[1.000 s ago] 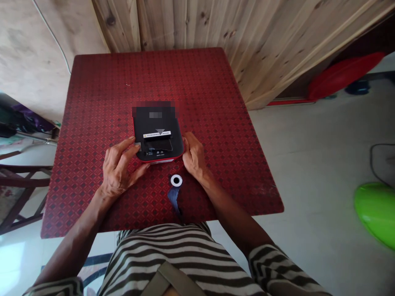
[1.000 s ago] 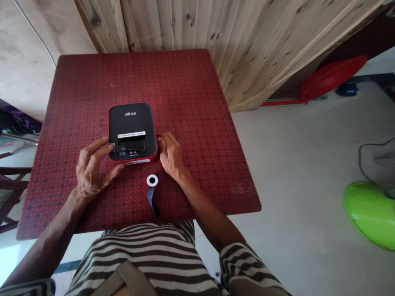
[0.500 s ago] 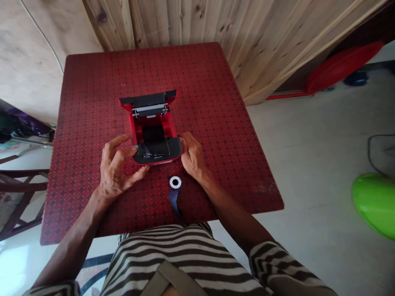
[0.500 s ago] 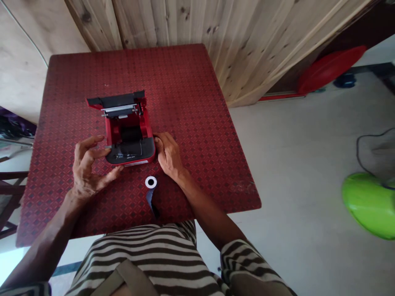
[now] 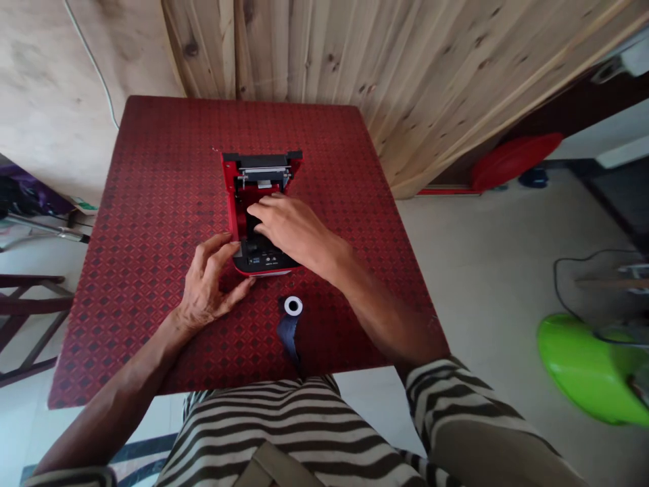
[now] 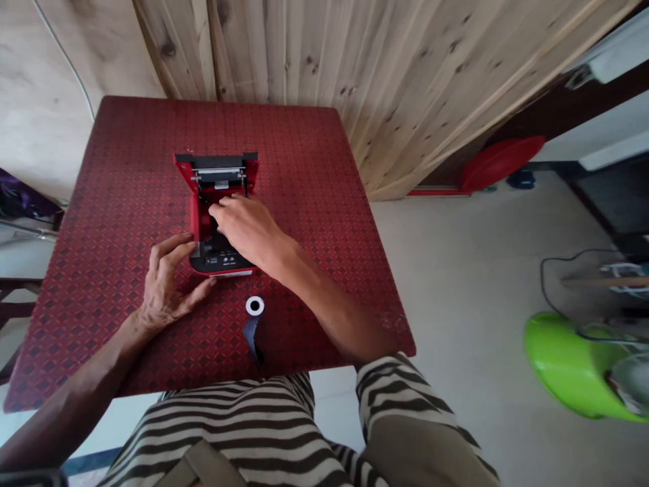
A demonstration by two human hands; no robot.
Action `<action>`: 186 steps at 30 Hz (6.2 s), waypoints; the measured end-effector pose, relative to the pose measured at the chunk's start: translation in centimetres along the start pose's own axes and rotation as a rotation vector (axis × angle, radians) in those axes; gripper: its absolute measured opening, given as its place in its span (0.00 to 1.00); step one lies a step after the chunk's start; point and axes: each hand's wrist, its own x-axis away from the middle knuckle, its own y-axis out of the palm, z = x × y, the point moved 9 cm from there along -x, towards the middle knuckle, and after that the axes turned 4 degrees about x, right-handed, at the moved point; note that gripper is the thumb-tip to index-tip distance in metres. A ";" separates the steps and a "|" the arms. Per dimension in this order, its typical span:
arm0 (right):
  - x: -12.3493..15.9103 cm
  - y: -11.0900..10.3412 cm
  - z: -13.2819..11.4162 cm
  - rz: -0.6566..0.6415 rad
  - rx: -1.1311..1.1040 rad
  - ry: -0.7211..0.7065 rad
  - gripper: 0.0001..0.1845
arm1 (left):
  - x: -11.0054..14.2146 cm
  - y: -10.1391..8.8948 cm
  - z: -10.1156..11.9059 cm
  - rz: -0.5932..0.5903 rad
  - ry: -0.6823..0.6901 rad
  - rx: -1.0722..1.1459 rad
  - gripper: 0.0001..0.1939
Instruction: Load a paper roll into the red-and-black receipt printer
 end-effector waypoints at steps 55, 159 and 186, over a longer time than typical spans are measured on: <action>17.2 3.1 -1.9 0.185 -0.670 0.311 0.18 | 0.0 0.3 -0.2 -0.036 -0.019 -0.009 0.37; 13.9 0.7 -1.3 0.542 -0.325 0.418 0.33 | -1.0 -1.3 0.5 -0.071 0.079 -0.175 0.32; 14.5 1.0 -0.5 0.600 -0.446 0.487 0.32 | -2.0 -2.0 -0.2 -0.066 0.010 0.062 0.25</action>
